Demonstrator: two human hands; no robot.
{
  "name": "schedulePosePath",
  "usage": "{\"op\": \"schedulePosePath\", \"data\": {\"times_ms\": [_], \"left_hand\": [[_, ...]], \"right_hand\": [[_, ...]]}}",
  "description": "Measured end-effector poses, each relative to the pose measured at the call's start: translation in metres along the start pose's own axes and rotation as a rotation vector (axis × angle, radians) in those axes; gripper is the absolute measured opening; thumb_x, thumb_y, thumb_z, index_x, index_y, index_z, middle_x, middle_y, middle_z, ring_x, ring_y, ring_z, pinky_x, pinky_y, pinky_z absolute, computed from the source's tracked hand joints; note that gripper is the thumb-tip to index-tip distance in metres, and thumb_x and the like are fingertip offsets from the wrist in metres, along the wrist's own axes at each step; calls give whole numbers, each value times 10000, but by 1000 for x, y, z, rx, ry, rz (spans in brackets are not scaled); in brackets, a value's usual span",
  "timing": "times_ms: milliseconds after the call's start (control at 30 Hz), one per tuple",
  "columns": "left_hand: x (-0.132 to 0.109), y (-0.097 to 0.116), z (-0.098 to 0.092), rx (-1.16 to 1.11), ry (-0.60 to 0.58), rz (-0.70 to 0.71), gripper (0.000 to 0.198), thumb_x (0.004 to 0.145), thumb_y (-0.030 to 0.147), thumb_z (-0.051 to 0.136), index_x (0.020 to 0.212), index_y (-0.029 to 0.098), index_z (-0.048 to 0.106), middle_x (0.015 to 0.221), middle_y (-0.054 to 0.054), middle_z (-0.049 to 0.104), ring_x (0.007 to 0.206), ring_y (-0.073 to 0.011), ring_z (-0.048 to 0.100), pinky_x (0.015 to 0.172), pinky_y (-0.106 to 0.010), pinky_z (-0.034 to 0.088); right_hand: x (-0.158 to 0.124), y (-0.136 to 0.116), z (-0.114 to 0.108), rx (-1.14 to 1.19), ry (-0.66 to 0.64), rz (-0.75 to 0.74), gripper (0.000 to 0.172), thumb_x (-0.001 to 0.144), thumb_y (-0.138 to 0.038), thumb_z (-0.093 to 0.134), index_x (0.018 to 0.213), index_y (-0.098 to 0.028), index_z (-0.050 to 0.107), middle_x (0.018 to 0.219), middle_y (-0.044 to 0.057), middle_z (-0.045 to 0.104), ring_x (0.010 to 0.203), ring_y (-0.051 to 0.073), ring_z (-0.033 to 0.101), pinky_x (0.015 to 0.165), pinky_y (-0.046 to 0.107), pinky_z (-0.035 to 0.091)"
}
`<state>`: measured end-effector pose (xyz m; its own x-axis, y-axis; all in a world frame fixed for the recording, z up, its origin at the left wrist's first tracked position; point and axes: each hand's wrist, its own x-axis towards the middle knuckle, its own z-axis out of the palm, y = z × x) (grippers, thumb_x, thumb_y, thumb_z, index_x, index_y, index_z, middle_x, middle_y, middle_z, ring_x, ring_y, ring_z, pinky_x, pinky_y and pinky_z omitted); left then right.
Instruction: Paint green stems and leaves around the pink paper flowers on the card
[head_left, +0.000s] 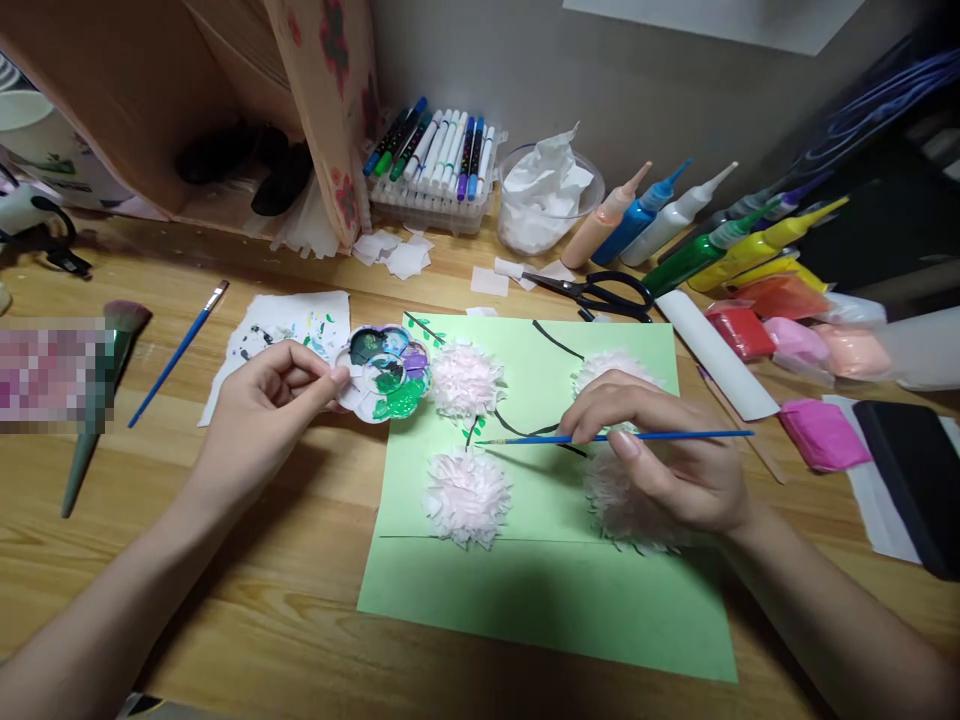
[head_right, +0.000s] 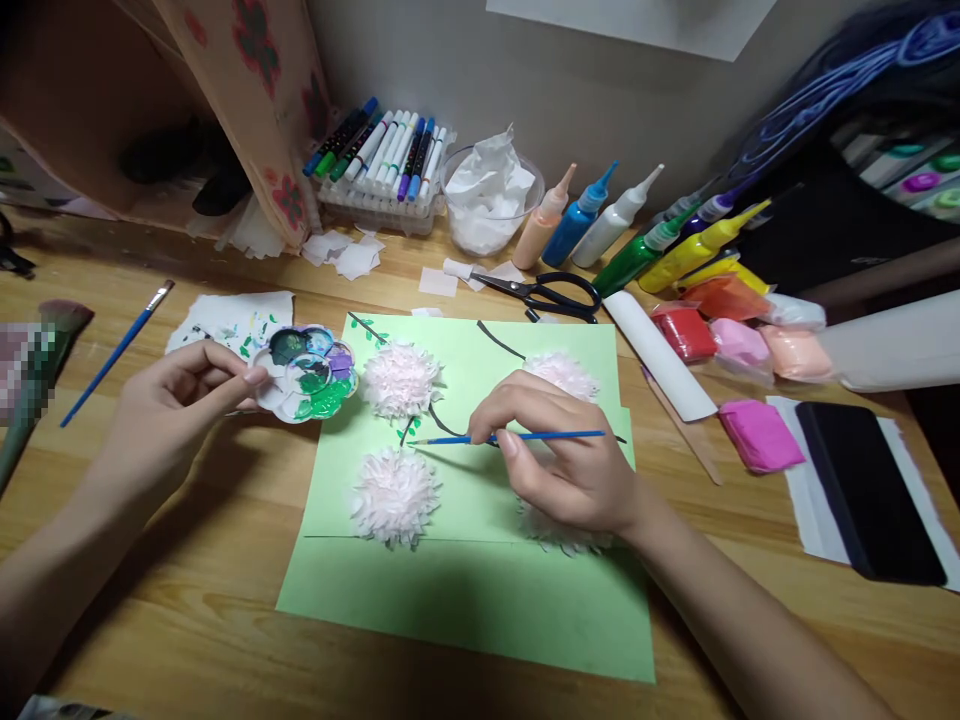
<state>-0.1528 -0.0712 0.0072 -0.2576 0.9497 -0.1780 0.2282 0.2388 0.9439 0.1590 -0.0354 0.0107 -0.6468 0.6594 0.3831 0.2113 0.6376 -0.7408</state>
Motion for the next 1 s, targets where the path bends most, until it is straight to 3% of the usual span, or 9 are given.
{"op": "schedulePosePath", "data": {"times_ms": [1000], "left_hand": [[-1,3,1,42,22,26,131,732,218,713,680,189,596,644,31,622,619,-79,570,572,-165,455]], "right_hand": [[0,1,0,-39,-28,-1,161,858,-136,448,882,-212,587,745,46,646,715,180,591,629,336,481]]}}
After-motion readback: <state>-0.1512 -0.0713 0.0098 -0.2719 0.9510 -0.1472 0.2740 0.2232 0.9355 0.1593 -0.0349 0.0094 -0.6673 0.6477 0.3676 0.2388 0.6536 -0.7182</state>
